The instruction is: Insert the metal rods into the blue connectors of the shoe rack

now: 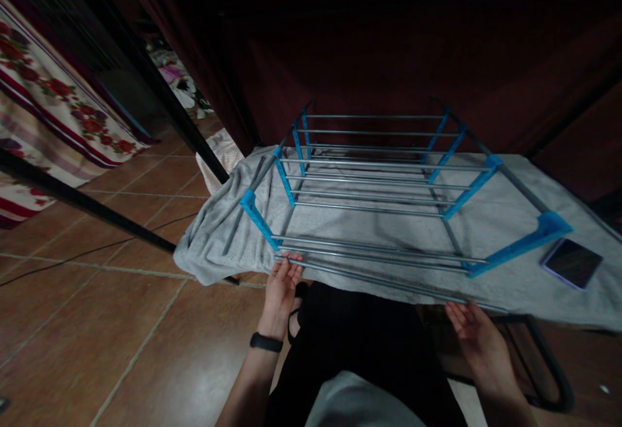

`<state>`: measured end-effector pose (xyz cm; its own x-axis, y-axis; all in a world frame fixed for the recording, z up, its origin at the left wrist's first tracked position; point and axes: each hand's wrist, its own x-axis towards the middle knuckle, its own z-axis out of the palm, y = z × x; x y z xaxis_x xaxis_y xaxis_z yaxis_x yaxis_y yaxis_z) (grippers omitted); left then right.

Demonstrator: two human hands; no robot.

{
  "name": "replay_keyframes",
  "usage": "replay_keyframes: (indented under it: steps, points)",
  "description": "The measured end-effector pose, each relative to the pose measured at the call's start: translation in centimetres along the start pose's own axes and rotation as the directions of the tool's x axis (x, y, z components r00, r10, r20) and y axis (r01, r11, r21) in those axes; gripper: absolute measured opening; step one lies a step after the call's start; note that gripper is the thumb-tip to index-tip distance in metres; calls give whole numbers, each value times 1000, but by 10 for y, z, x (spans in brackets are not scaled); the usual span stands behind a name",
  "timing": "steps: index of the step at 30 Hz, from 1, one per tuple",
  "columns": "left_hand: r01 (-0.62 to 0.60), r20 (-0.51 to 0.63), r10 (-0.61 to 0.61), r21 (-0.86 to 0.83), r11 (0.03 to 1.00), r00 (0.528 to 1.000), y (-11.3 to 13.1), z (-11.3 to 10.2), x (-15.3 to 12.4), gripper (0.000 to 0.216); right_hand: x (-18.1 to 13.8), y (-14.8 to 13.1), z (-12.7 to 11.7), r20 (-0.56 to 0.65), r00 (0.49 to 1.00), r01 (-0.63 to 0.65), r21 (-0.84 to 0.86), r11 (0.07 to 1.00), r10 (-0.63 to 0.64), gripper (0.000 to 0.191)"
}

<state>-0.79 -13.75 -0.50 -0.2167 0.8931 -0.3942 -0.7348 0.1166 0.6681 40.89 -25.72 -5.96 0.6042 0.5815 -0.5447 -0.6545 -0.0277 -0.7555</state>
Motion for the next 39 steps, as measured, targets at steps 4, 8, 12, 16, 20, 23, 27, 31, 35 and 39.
replay_keyframes:
  steps: [4, 8, 12, 16, 20, 23, 27, 31, 35, 39]
  points:
    - [-14, 16, 13, 10, 1000, 1000, -1, 6, -2, 12, 0, 0, 1, -22, 1000, -5, -3, 1000, 5, 13]
    - [-38, 56, 36, 36, 999, 998, -3, 13, -5, 16, -1, 1, 0, -38, 999, -11, -14, 1000, 11, 16]
    - [-66, 106, 59, 67, 996, 993, -3, 21, -8, 23, -2, 0, 0, -28, 1000, -13, -24, 1000, 12, 19]
    - [-117, 156, 101, 98, 988, 983, -1, 33, -11, 30, -2, -1, 0, -5, 1000, -2, -13, 1000, 2, 17]
    - [-171, 193, 144, 131, 977, 970, 3, 44, -12, 30, -1, -2, -1, 24, 999, 30, -37, 999, -29, 16]
    - [-212, 209, 172, 187, 959, 963, 5, 51, -12, 32, -2, -3, 0, 58, 998, 44, -50, 998, -41, 16]
    - [-229, 226, 176, 235, 945, 958, 1, 57, -13, 38, -3, -2, 2, 75, 997, -3, -12, 1000, 4, 15]
    - [-202, 241, 141, 254, 946, 960, -10, 61, -17, 40, -2, 0, 4, 41, 998, -50, 13, 999, 49, 9]
    - [-173, 247, 108, 261, 950, 963, -19, 65, -22, 36, -2, 0, 7, 45, 997, -60, 25, 998, 58, 6]
    - [-165, 252, 99, 256, 952, 963, -20, 67, -20, 35, -6, -3, 9, 47, 997, -57, 31, 998, 56, 7]
